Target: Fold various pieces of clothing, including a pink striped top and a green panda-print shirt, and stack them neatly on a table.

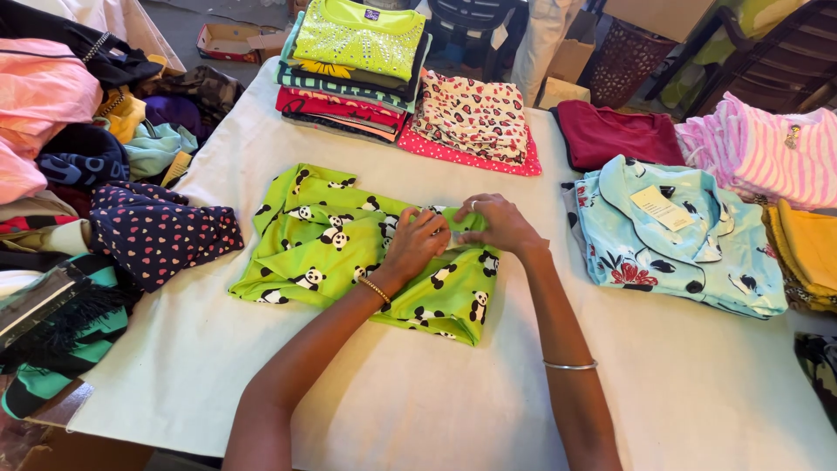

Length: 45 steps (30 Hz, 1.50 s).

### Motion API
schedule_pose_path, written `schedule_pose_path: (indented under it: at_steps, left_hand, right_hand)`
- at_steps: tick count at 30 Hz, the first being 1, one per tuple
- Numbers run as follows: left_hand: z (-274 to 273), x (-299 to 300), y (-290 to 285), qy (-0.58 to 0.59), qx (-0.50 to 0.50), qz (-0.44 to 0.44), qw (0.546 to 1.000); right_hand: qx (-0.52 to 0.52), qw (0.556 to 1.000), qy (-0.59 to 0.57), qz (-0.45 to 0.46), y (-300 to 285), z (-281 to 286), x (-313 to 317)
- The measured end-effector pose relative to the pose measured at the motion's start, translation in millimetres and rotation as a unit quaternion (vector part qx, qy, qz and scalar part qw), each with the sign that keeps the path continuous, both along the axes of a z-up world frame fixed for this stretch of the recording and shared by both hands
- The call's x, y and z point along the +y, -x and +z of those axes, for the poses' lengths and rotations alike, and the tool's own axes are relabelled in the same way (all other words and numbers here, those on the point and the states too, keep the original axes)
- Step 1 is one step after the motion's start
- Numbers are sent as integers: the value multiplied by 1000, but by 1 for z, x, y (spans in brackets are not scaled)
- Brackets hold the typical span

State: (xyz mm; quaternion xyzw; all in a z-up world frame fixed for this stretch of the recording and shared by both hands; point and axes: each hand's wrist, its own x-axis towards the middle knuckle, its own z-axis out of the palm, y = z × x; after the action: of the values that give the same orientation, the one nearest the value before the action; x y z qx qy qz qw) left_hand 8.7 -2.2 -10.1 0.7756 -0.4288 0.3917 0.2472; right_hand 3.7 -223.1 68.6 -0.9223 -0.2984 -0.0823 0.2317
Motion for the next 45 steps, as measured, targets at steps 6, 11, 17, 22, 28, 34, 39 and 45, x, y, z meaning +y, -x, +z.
schedule_pose_path:
  at_steps: [6,11,17,22,28,34,39,45]
  left_hand:
    - [-7,-3,-5,-42,27,-23,998]
    - [-3,-2,-2,-36,5,-50,998]
    - [3,-1,1,4,33,-46,998]
    - [10,1,4,32,56,-41,997]
    - [17,2,6,50,92,-42,994]
    - [20,-1,-19,164,279,-67,944]
    - [9,-2,-41,283,302,-38,910]
    - [-3,5,-56,238,487,67,838]
  right_hand:
    - [-12,991,89,-98,-5,-14,-3]
    - [-78,976,156,-133,-2,-15,1]
    - [-76,987,-138,-19,-12,-9,-15]
    - [128,940,-305,-86,-25,-30,-23]
    - [225,866,-435,-102,-13,-9,-16]
    - [317,752,-577,-43,-35,-35,-30]
    - [317,680,-661,7,-35,-32,-5]
    - [211,837,-480,-155,-37,-42,9]
